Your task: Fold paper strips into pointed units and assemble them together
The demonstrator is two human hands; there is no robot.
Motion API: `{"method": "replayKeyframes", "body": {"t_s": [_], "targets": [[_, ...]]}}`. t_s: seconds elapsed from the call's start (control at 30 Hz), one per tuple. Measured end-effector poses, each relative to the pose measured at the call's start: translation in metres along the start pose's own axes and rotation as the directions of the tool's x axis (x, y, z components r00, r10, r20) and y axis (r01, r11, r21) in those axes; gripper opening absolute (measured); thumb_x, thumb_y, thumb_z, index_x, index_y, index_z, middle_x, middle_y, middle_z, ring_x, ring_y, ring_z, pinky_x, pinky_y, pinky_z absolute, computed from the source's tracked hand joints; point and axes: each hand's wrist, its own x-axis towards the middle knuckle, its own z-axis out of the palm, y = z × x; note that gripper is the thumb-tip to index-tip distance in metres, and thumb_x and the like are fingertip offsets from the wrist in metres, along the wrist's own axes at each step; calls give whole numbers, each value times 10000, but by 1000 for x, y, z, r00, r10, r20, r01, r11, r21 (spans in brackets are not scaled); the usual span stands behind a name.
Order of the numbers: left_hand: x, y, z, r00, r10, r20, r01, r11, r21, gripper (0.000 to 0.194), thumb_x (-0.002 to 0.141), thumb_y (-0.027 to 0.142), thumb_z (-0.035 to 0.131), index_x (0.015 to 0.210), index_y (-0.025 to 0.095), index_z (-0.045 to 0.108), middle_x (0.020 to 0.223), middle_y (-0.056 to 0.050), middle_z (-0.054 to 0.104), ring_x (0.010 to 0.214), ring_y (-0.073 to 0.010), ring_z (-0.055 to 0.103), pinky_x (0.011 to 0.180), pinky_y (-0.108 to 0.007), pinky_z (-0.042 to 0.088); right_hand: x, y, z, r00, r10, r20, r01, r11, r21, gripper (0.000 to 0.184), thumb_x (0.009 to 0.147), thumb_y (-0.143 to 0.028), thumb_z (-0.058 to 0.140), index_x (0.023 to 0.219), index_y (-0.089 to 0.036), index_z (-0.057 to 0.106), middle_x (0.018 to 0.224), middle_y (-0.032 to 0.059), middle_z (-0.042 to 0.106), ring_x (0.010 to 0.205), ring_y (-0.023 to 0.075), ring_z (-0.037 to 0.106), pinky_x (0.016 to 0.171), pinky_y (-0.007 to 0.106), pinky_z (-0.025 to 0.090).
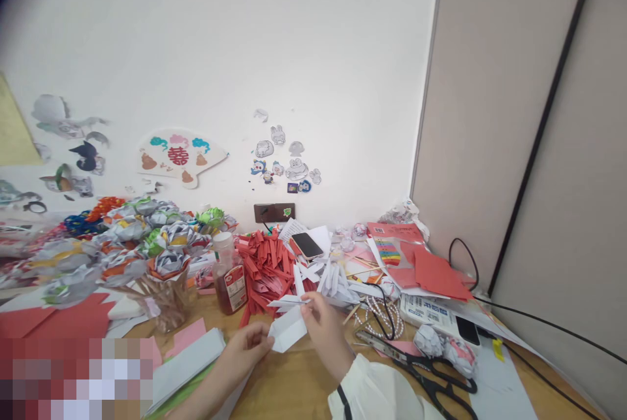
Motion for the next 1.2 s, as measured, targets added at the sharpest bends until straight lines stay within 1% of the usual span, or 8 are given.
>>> {"method": "replayKeyframes", "body": {"t_s": [0.13,0.23,0.3,0.47,0.8,0.9,1.0,1.2], "targets": [[-2,10,-4,998,64,-26,-63,997,46,258,613,395,633,568,146,583,463,48,499,445,-92,424,445,-198,299,3,2,-4,986,48,158,-55,998,39,235,770,-379,524,794,-149,562,729,22,581,675,153,556,593,255,443],[-3,16,-7,998,55,-39,-57,998,-29,309,582,448,657,563,150,578,484,39,521,461,-105,467,458,-207,359,3,2,-6,944,119,308,-171,974,147,293,737,-421,556,827,-142,549,668,-3,573,569,128,562,535,249,450],[-5,19,-7,1000,18,-23,-21,994,-110,331,560,461,677,611,146,590,521,26,555,480,-114,499,476,-220,405,3,3,-8,924,144,355,-221,957,189,341,703,-434,592,861,-138,535,632,-18,572,504,112,558,502,240,446],[-11,27,-7,997,-64,-41,48,951,-307,365,552,413,716,791,161,604,561,15,612,482,-118,539,509,-248,466,5,3,-8,938,149,313,-235,937,260,397,671,-457,619,866,-127,514,492,-40,556,391,95,514,419,213,410],[-17,39,-6,990,-140,-33,106,869,-484,252,554,293,730,748,163,636,567,6,633,460,-96,532,520,-234,471,3,-10,-7,953,107,284,-202,921,333,364,655,-460,637,803,-135,566,530,-18,586,449,104,553,465,227,435],[-17,39,-6,991,-130,-24,101,862,-496,228,546,283,732,710,158,634,559,1,627,466,-101,534,523,-239,470,2,-8,-7,962,84,261,-170,929,328,320,676,-439,627,776,-139,583,560,-15,585,477,102,554,480,225,442],[-16,37,-6,992,-124,-6,106,874,-475,257,561,365,710,695,163,627,571,-7,628,489,-120,551,530,-253,471,2,-8,-8,967,55,249,-126,952,280,299,692,-437,611,773,-150,596,633,-7,590,519,108,564,504,234,457],[-7,24,-7,988,-148,-52,124,939,-320,366,503,485,715,616,165,578,534,19,592,477,-113,532,498,-246,467,0,-11,-10,961,45,273,-100,976,192,297,712,-434,588,810,-154,597,748,23,600,581,134,585,546,260,478]]}}
